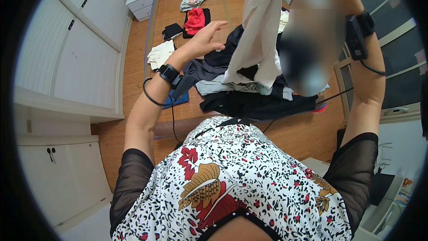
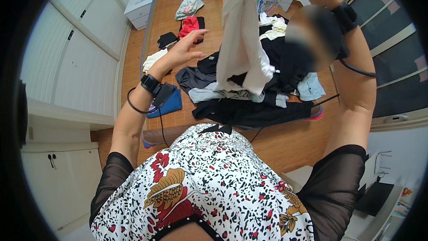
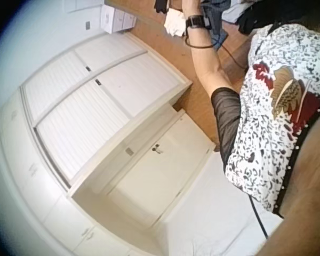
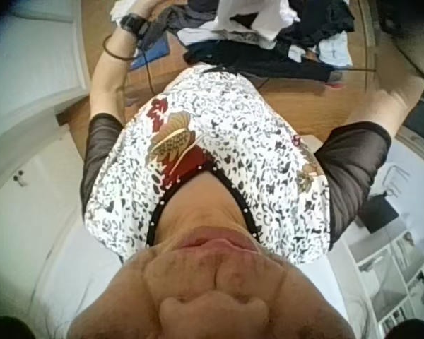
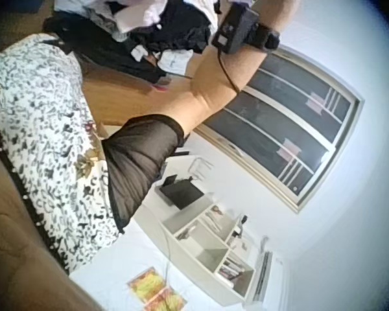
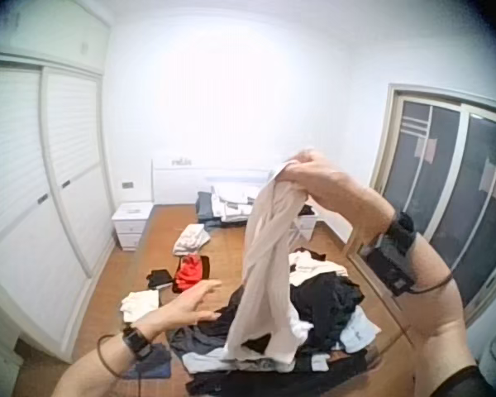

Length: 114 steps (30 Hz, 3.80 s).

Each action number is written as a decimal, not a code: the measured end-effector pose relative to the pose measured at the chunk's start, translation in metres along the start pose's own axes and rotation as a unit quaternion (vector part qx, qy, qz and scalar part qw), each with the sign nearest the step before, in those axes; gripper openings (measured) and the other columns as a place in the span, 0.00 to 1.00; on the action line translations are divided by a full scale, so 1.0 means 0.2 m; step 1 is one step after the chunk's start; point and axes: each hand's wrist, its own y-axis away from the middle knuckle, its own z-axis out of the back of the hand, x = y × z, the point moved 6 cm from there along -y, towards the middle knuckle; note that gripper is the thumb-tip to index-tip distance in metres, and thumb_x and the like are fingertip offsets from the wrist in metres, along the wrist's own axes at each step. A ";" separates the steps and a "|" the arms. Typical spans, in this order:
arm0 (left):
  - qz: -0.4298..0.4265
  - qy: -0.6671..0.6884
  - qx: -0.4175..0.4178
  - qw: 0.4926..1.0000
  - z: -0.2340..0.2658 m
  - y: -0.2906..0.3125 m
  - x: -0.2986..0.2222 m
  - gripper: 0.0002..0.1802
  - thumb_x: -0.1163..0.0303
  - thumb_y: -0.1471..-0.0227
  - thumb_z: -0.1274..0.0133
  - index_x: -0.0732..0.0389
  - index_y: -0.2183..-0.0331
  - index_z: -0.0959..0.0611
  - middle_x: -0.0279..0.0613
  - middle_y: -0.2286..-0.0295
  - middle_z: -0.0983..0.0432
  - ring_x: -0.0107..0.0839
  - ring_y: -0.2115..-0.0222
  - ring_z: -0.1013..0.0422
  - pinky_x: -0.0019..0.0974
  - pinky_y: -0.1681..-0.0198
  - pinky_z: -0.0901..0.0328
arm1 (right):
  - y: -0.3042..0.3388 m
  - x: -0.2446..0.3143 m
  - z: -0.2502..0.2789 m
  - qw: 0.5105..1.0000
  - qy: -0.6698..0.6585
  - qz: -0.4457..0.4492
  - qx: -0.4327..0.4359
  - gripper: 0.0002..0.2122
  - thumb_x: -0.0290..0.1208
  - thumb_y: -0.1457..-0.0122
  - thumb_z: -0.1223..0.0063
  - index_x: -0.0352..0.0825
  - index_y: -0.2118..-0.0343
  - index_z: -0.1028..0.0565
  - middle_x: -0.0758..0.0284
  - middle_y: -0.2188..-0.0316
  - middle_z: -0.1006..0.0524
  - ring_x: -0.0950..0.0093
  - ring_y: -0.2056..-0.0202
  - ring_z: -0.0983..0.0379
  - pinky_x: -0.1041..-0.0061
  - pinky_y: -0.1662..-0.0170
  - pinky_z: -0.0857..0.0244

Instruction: The person is folding a white t-shirt and a grey t-shirt on a table.

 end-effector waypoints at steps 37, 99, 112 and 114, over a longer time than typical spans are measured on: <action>0.037 -0.256 0.166 0.952 0.06 0.57 0.03 0.10 0.74 0.55 0.46 0.65 0.66 0.21 0.52 0.71 0.24 0.48 0.67 0.28 0.42 0.64 0.33 | 0.42 -0.43 0.34 0.800 -0.066 -0.567 -0.185 0.08 0.29 0.47 0.48 0.27 0.74 0.22 0.66 0.83 0.25 0.77 0.80 0.28 0.78 0.77 0.35; 0.017 -0.148 -0.358 0.922 1.26 0.63 -0.25 0.04 0.82 0.56 0.45 0.65 0.74 0.19 0.32 0.77 0.25 0.18 0.74 0.32 0.22 0.70 0.36 | 1.20 -0.69 -0.06 0.619 -0.243 -0.692 -0.282 0.07 0.28 0.46 0.55 0.35 0.68 0.25 0.71 0.78 0.25 0.82 0.78 0.27 0.85 0.78 0.38; -0.108 0.229 -0.305 0.918 1.11 0.59 -0.57 0.05 0.82 0.52 0.47 0.62 0.71 0.24 0.32 0.76 0.28 0.21 0.69 0.32 0.28 0.65 0.36 | 1.36 -0.73 -0.07 0.554 -0.273 -0.696 -0.366 0.08 0.27 0.46 0.56 0.32 0.65 0.26 0.64 0.71 0.23 0.73 0.71 0.23 0.75 0.65 0.29; -0.176 0.281 -0.236 0.913 0.99 0.61 -0.76 0.08 0.83 0.52 0.49 0.62 0.67 0.24 0.34 0.76 0.28 0.22 0.71 0.32 0.28 0.68 0.36 | 1.40 -0.77 -0.10 0.489 -0.319 -0.678 -0.447 0.08 0.25 0.46 0.54 0.31 0.63 0.28 0.60 0.68 0.25 0.69 0.67 0.25 0.71 0.60 0.29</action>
